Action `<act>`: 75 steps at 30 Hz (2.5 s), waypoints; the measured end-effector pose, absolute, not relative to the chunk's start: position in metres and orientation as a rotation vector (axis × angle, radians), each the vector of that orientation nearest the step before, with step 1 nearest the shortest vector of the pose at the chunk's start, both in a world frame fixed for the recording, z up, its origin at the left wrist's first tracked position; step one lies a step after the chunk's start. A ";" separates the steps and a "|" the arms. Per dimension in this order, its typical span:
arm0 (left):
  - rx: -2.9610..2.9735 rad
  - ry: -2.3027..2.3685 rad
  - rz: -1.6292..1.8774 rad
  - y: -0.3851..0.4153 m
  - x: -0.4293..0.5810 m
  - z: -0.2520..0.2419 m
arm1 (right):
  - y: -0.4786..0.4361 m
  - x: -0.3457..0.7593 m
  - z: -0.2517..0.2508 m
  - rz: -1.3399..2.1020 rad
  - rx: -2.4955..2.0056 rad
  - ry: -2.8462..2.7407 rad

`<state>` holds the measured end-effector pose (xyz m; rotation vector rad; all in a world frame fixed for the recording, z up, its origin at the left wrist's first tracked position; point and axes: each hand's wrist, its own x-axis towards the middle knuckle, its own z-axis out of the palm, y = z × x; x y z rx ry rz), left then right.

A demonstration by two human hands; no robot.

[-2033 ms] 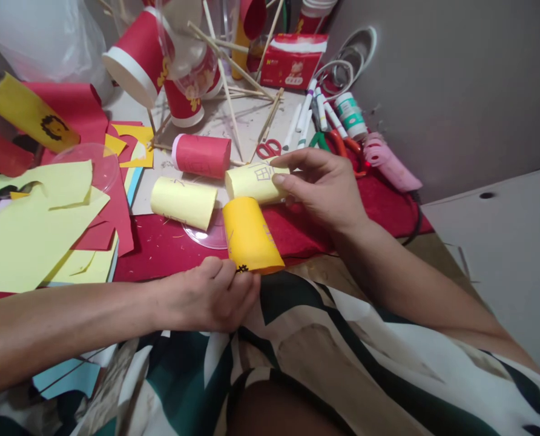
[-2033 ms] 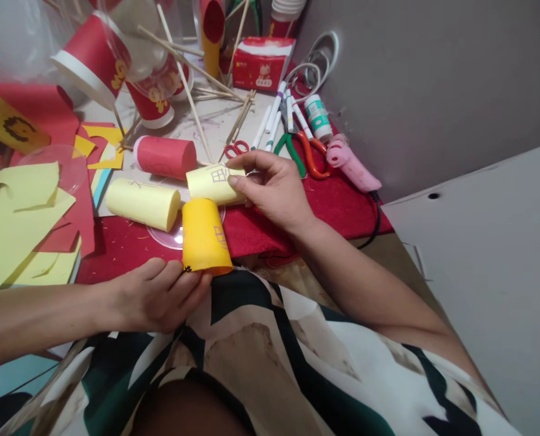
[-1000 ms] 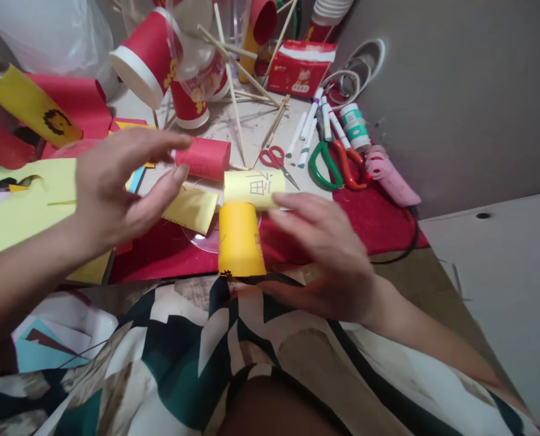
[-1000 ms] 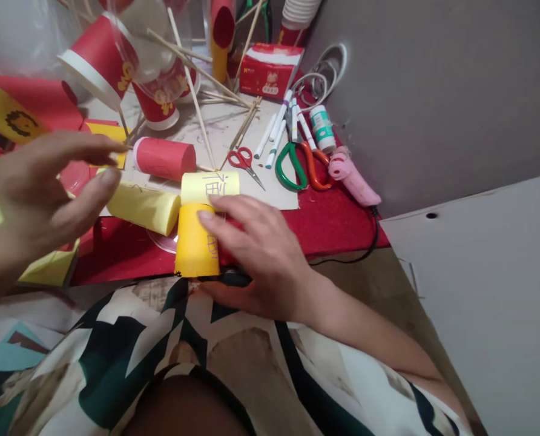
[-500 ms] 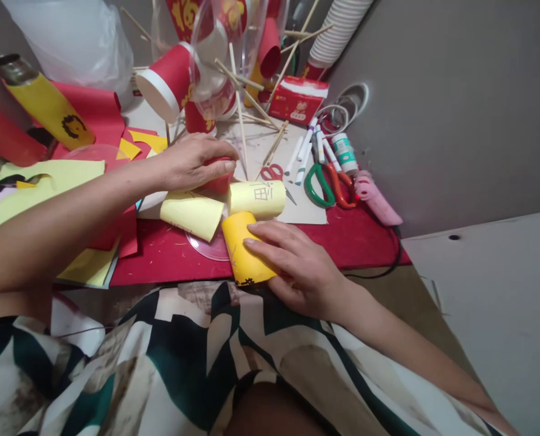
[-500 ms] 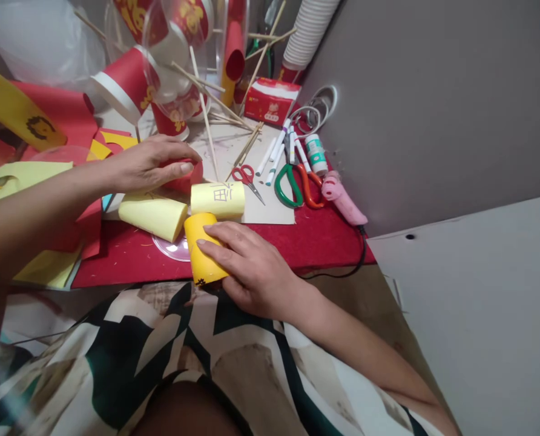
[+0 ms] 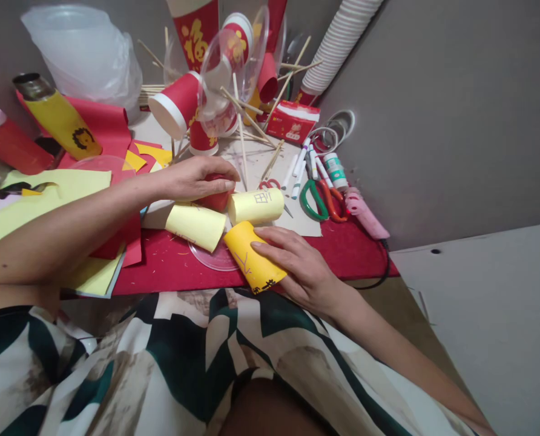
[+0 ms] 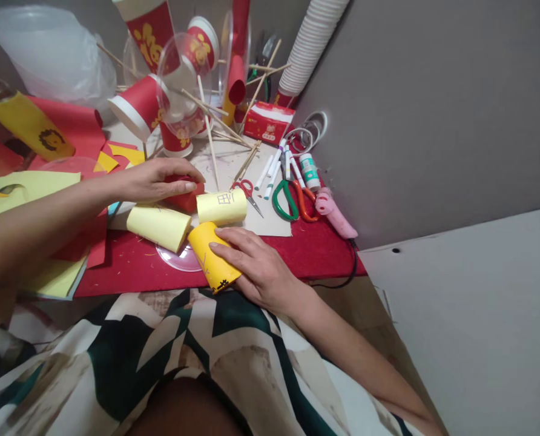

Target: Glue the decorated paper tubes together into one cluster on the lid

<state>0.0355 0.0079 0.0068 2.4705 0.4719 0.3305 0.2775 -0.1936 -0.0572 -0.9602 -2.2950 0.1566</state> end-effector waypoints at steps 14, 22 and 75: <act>2.562 0.369 0.335 0.019 0.034 0.001 | -0.162 0.300 -0.064 0.081 -1.043 -2.287; 2.567 0.431 0.333 0.017 0.030 0.003 | -0.156 0.313 -0.066 0.257 -0.945 -2.206; 1.388 1.130 0.684 -0.050 -0.033 0.007 | -0.159 0.287 -0.069 0.240 -1.023 -2.226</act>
